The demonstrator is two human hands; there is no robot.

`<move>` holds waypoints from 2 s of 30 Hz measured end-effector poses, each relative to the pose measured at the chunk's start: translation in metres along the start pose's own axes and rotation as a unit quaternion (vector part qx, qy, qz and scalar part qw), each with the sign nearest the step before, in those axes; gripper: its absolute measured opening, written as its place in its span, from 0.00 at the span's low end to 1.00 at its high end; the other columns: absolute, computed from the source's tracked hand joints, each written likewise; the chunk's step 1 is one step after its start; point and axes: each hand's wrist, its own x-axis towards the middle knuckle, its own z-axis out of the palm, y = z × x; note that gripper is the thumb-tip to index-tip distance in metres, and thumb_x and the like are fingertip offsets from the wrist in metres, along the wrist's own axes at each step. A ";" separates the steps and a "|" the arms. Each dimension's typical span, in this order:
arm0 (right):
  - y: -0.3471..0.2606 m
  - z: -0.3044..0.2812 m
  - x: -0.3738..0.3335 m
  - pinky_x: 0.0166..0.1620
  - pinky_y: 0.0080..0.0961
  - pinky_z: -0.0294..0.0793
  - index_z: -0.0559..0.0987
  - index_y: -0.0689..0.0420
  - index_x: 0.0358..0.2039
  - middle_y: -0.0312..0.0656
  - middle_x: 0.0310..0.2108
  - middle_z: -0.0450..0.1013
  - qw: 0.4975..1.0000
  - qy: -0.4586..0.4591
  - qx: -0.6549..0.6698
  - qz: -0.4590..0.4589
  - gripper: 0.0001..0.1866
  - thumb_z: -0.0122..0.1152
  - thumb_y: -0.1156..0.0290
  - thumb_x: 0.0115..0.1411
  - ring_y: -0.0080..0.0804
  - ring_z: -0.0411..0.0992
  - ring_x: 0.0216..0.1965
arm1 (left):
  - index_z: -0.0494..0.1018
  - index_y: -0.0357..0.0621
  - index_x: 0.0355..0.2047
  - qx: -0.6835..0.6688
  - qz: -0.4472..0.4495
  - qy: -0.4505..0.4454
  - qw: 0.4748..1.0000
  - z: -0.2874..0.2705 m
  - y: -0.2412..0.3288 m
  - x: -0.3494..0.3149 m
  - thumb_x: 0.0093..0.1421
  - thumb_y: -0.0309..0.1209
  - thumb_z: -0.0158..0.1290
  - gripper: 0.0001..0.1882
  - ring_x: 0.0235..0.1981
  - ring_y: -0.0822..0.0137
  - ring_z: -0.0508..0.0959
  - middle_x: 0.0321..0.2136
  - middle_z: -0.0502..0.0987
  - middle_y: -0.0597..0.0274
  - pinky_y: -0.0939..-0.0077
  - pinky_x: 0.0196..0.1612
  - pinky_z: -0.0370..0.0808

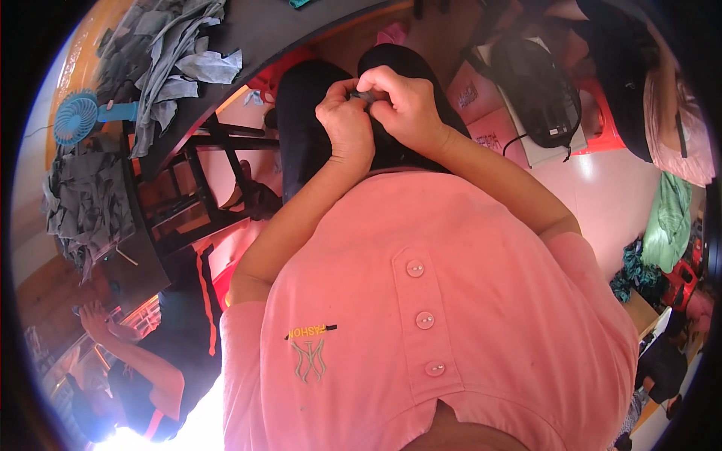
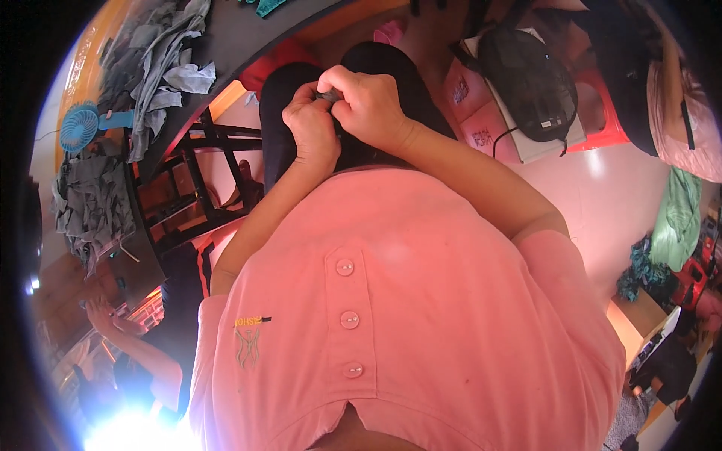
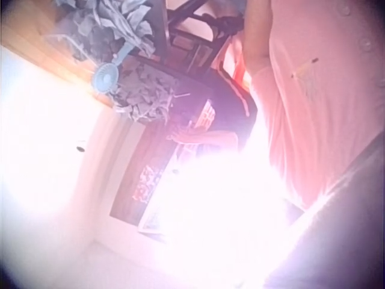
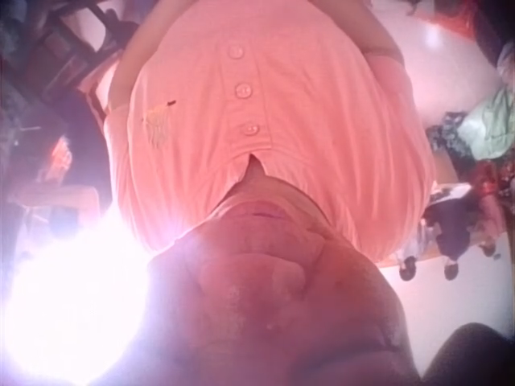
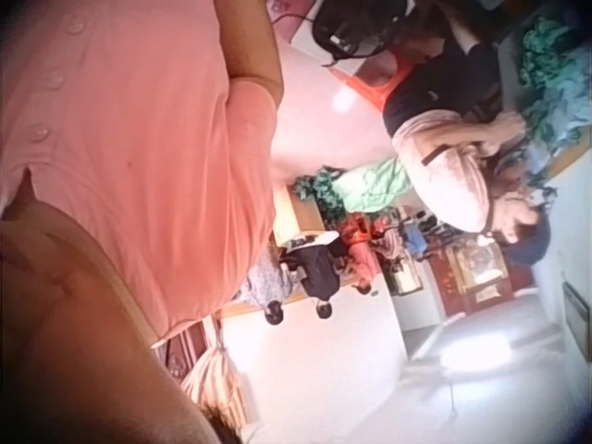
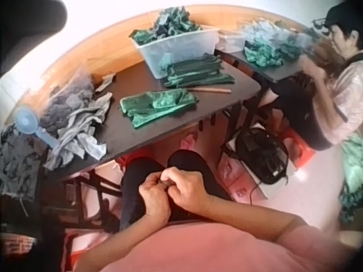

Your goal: The recorder is folding and organizing small strips of fabric in a workshop setting.

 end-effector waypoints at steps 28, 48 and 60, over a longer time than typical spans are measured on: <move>0.001 -0.014 -0.016 0.33 0.21 0.72 0.75 0.59 0.42 0.41 0.26 0.75 0.967 -0.064 0.139 0.205 0.20 0.60 0.80 0.46 0.25 0.72 0.26 | 0.78 0.35 0.25 0.253 0.227 -0.107 0.934 -0.025 -0.013 -0.013 0.47 0.19 0.50 0.07 0.35 0.62 0.78 0.32 0.78 0.55 0.77 0.38 0.73; 0.009 0.002 -0.014 0.29 0.18 0.69 0.73 0.62 0.38 0.38 0.25 0.73 0.908 -0.094 0.266 0.309 0.15 0.51 0.82 0.47 0.22 0.71 0.27 | 0.77 0.33 0.25 0.200 0.168 -0.155 0.953 -0.040 -0.009 -0.010 0.51 0.21 0.52 0.05 0.30 0.68 0.75 0.32 0.77 0.56 0.79 0.33 0.70; 0.028 -0.012 -0.009 0.33 0.22 0.71 0.75 0.57 0.37 0.39 0.22 0.72 0.981 -0.088 0.066 0.156 0.13 0.52 0.82 0.49 0.27 0.73 0.26 | 0.78 0.35 0.31 -0.011 -0.171 -0.219 0.961 -0.035 0.019 -0.014 0.54 0.27 0.56 0.07 0.34 0.71 0.75 0.34 0.76 0.60 0.77 0.35 0.73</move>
